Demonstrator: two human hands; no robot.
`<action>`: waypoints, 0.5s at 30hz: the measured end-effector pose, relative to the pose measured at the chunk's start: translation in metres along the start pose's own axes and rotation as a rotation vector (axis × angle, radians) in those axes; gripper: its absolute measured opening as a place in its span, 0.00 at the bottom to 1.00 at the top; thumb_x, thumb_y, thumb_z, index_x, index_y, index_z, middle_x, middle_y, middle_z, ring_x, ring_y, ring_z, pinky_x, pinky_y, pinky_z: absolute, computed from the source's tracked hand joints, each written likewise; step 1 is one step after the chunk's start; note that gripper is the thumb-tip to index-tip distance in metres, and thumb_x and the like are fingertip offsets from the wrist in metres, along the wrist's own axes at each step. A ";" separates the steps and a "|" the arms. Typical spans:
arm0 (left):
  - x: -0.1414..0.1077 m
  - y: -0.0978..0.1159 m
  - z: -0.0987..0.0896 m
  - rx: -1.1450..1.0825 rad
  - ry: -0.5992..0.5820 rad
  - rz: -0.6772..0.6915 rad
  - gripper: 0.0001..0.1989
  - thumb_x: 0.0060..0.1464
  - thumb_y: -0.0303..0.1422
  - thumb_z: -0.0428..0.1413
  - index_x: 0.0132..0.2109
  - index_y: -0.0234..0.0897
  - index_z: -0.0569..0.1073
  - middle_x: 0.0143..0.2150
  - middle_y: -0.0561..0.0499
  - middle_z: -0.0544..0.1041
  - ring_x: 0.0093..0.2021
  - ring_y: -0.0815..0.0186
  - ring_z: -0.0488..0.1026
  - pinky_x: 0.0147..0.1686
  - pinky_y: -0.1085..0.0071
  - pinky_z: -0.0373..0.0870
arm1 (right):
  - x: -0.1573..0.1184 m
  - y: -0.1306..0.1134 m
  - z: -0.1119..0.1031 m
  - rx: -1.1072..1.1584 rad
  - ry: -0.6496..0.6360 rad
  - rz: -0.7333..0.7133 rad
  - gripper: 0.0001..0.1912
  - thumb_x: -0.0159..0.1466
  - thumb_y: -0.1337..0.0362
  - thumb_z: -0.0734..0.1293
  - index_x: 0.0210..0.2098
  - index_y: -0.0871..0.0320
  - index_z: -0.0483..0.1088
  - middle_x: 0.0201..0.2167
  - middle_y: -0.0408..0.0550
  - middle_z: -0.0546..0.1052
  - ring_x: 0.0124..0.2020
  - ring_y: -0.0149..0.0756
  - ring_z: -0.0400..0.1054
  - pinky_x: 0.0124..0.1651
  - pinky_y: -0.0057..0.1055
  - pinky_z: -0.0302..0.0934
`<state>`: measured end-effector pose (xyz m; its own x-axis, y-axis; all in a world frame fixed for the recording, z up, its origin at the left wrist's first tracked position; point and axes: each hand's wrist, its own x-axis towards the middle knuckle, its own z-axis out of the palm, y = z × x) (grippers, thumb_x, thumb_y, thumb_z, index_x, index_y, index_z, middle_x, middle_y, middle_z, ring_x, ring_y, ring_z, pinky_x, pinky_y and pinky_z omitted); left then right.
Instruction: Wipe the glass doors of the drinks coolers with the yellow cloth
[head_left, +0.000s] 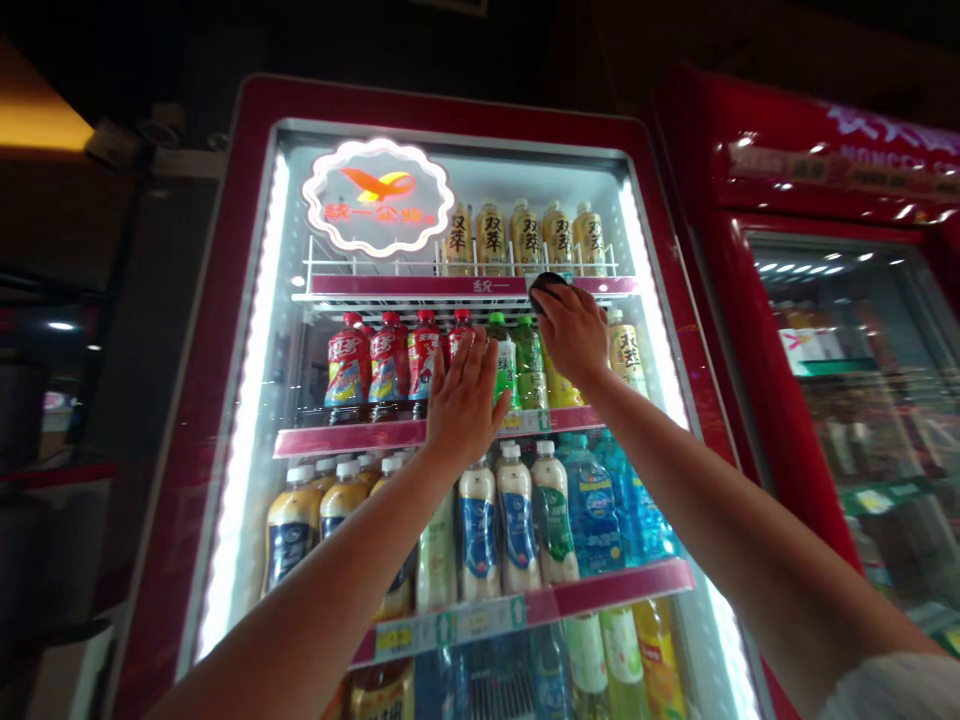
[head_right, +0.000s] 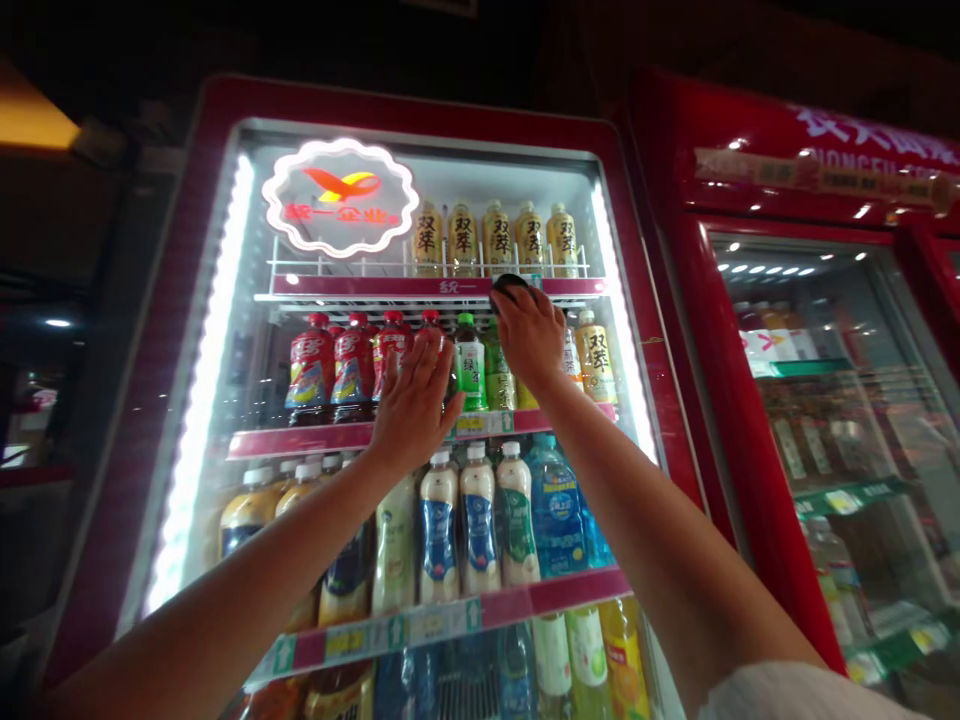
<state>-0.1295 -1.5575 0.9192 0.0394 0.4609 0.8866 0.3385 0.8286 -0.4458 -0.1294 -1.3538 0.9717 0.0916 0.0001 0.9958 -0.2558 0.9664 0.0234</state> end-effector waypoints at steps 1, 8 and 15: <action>0.001 0.004 0.001 -0.001 -0.003 0.004 0.34 0.67 0.41 0.45 0.75 0.33 0.49 0.77 0.40 0.50 0.77 0.54 0.44 0.75 0.46 0.38 | -0.001 0.008 -0.002 -0.008 0.021 0.046 0.24 0.72 0.62 0.55 0.63 0.50 0.69 0.64 0.47 0.72 0.63 0.51 0.61 0.59 0.48 0.59; 0.008 0.029 0.012 -0.012 -0.020 0.004 0.33 0.68 0.40 0.45 0.74 0.33 0.50 0.77 0.39 0.48 0.77 0.53 0.43 0.74 0.43 0.34 | -0.033 0.012 -0.008 -0.059 -0.015 -0.025 0.23 0.74 0.61 0.54 0.64 0.49 0.69 0.64 0.46 0.72 0.64 0.52 0.61 0.59 0.49 0.58; 0.021 0.053 0.028 -0.057 -0.003 0.005 0.35 0.67 0.41 0.45 0.76 0.40 0.44 0.78 0.43 0.49 0.77 0.53 0.43 0.75 0.45 0.32 | -0.007 0.065 -0.014 -0.097 0.055 0.059 0.23 0.72 0.61 0.57 0.63 0.50 0.70 0.64 0.51 0.72 0.65 0.54 0.59 0.59 0.51 0.56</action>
<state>-0.1373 -1.4948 0.9102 0.0388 0.4657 0.8841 0.3915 0.8070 -0.4422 -0.1334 -1.2877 0.9646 0.1323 0.0689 0.9888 -0.1682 0.9847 -0.0461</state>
